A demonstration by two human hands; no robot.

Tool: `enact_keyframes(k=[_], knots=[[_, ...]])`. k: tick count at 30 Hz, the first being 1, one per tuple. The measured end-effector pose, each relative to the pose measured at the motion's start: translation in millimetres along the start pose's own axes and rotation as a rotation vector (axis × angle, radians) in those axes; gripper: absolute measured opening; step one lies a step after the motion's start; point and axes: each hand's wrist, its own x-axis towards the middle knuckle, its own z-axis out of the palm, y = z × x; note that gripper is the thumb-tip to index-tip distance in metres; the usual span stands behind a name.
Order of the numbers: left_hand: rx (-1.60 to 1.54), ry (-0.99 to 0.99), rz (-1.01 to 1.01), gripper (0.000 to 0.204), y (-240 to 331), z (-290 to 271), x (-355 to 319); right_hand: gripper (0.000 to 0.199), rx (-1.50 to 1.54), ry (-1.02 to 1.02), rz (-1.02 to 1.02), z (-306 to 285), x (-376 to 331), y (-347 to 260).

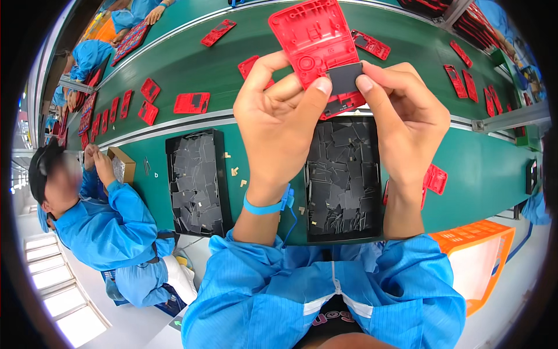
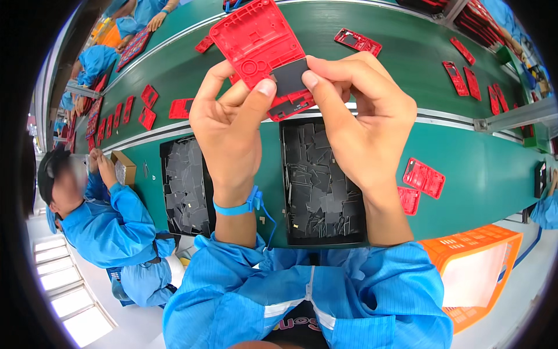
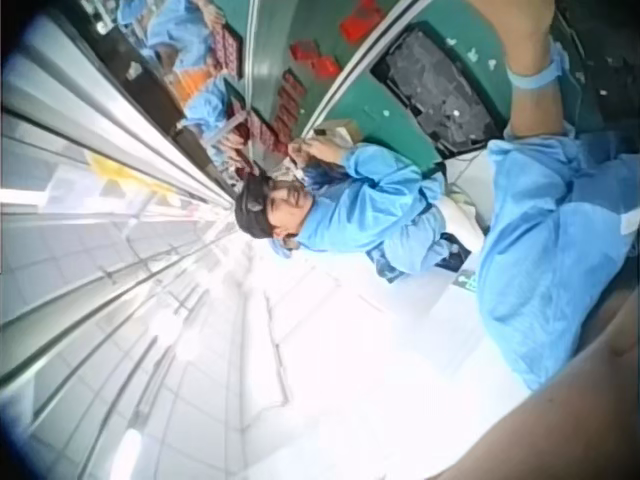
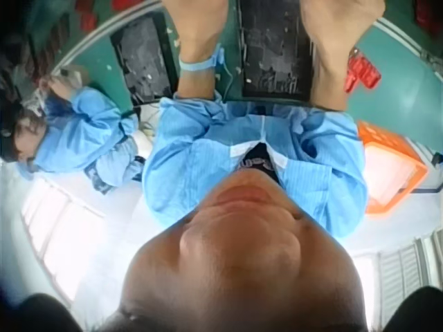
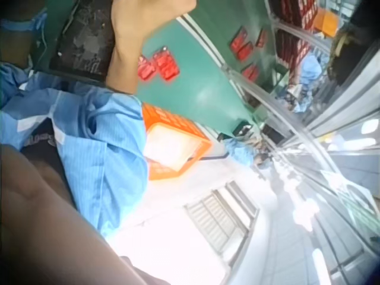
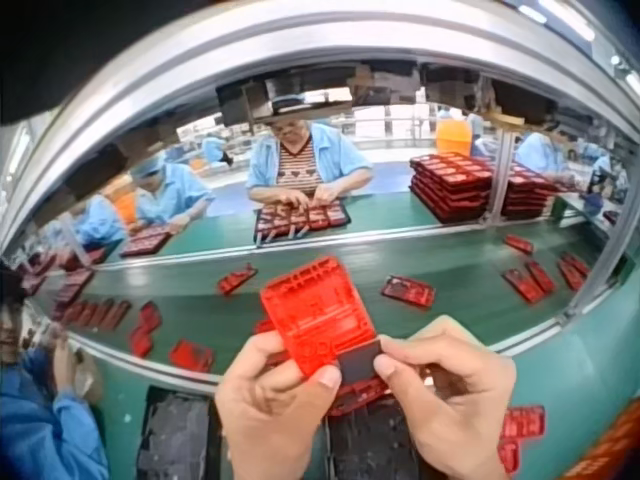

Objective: The person takes phone cases from a conveyor belt, attaches rectangular pads from a tray onto each case by hand, and places the assembled cases back onto the conveyor belt.

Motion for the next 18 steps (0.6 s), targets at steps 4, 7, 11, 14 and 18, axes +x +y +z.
enact_keyframes(k=[4,7,11,14,18], knots=[[-0.005,0.015,-0.005,0.036,0.4,1.2,-1.4,0.027,-0.33,0.06,-0.273,13.4,-7.4,0.7],[-0.079,0.026,0.029,0.031,-1.2,-1.7,-2.5,0.042,-0.58,0.012,-0.413,23.2,-17.6,1.1],[0.003,0.114,0.013,0.023,4.2,-4.7,-2.4,0.042,-0.464,-0.059,-0.441,25.0,-18.8,5.8],[-0.024,0.103,-0.016,0.02,0.6,-3.0,-1.7,0.028,0.031,-0.062,-0.067,15.5,-12.2,9.2],[-0.039,0.011,-0.01,0.022,7.9,0.0,-1.7,0.006,0.294,-0.142,0.332,13.8,-5.3,-5.7]])
